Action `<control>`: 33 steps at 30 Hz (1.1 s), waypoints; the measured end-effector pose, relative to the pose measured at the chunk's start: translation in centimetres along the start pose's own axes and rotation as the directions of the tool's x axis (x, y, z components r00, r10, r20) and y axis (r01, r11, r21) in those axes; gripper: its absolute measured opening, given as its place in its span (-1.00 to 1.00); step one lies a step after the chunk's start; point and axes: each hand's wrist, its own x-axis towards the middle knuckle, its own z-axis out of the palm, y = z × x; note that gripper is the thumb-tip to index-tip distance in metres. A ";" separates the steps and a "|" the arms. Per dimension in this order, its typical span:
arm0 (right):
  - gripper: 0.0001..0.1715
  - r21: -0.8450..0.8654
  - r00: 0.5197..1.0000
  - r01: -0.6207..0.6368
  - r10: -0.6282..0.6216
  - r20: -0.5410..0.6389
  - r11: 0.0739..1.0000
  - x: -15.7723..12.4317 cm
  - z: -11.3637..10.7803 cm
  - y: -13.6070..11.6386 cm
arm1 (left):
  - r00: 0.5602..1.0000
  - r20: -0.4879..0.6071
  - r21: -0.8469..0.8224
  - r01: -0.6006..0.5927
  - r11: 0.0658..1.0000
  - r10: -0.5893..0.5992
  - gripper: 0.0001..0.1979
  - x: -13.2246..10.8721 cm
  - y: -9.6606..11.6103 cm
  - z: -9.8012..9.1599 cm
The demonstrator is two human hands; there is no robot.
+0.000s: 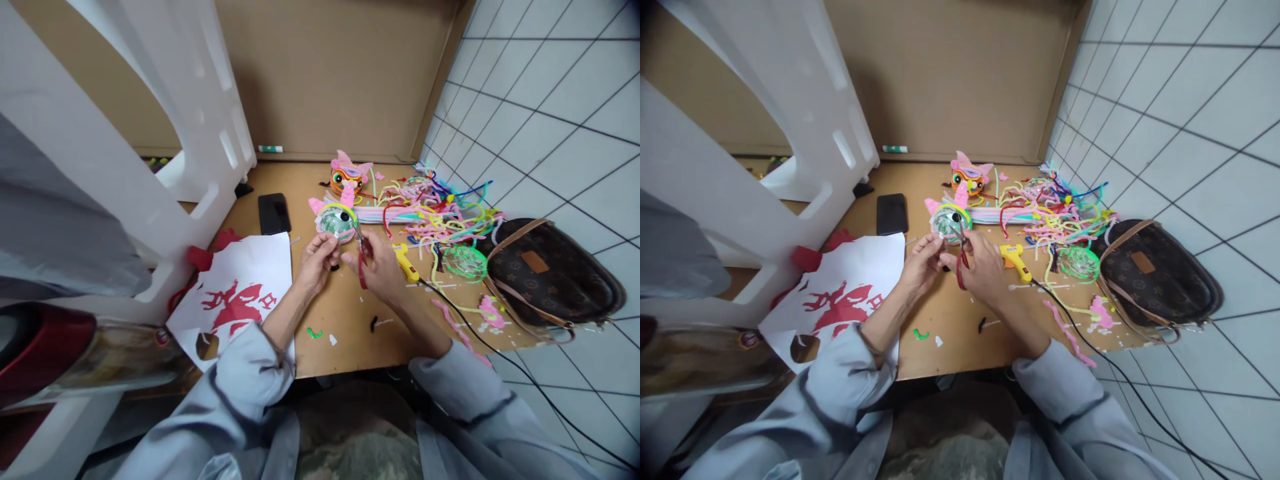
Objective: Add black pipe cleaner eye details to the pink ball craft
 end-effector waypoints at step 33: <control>-0.72 0.035 0.986 0.107 -0.111 0.124 0.994 0.3 2.9 2.0 | 0.994 0.024 -0.118 0.112 0.987 -0.110 -0.71 0.2 0.3 -0.2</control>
